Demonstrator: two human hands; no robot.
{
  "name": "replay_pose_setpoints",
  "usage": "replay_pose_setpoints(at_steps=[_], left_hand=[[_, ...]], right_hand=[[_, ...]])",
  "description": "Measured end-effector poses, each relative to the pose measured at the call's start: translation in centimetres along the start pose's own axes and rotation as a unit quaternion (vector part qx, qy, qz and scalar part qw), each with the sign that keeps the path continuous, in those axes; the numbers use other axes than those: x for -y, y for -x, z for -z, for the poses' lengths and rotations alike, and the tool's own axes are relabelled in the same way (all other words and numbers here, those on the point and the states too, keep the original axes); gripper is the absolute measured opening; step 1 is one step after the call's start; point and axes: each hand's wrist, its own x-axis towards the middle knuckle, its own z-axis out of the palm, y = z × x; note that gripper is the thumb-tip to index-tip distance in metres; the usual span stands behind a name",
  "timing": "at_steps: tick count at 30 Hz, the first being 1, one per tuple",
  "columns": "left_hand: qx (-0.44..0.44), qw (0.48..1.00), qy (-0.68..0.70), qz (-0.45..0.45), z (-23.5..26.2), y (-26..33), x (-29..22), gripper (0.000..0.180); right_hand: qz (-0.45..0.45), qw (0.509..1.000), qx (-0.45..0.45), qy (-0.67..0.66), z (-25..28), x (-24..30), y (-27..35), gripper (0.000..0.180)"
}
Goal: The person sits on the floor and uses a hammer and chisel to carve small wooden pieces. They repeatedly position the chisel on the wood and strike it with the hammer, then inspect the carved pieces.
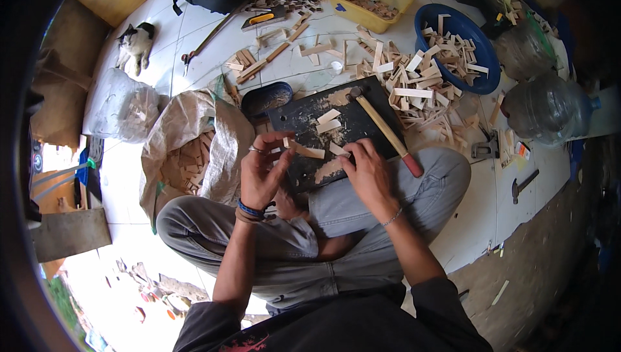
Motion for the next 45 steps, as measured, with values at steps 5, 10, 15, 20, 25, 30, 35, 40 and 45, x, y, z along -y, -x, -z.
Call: replay_pose_setpoints(at_steps=[5,10,15,20,25,30,35,40,45], left_hand=[[0.053,0.998,-0.034,-0.018,-1.3,0.1,0.7,0.030],[0.079,0.995,-0.052,-0.041,-2.7,0.7,0.6,0.032],[0.076,0.993,-0.047,-0.076,-3.3,1.0,0.7,0.033],[0.076,0.994,-0.022,-0.075,-3.4,1.1,1.3,0.031],[0.082,0.992,-0.027,-0.094,-3.2,1.1,1.5,0.037],[0.088,0.991,-0.007,-0.103,-3.3,1.2,1.5,0.040],[0.079,0.987,-0.026,-0.141,-3.3,1.0,1.4,0.036],[0.087,0.989,-0.025,-0.120,-3.2,1.1,1.5,0.033],[0.087,0.990,-0.024,-0.109,-3.2,1.1,1.7,0.033]], right_hand=[[-0.149,0.966,0.031,-0.207,2.8,0.3,0.0,0.022],[-0.169,0.861,0.107,-0.467,4.3,1.5,0.1,0.021],[-0.225,0.803,0.108,-0.541,4.3,2.6,0.6,0.020],[-0.214,0.851,0.091,-0.471,3.7,3.0,0.5,0.017],[-0.214,0.889,0.086,-0.396,4.1,3.3,0.3,0.017],[-0.223,0.899,0.092,-0.365,4.5,3.8,0.4,0.022],[-0.217,0.909,0.098,-0.342,4.6,3.8,0.6,0.024],[-0.206,0.912,0.102,-0.340,4.6,3.7,0.6,0.025],[-0.219,0.919,0.101,-0.312,4.9,4.0,0.7,0.027]])
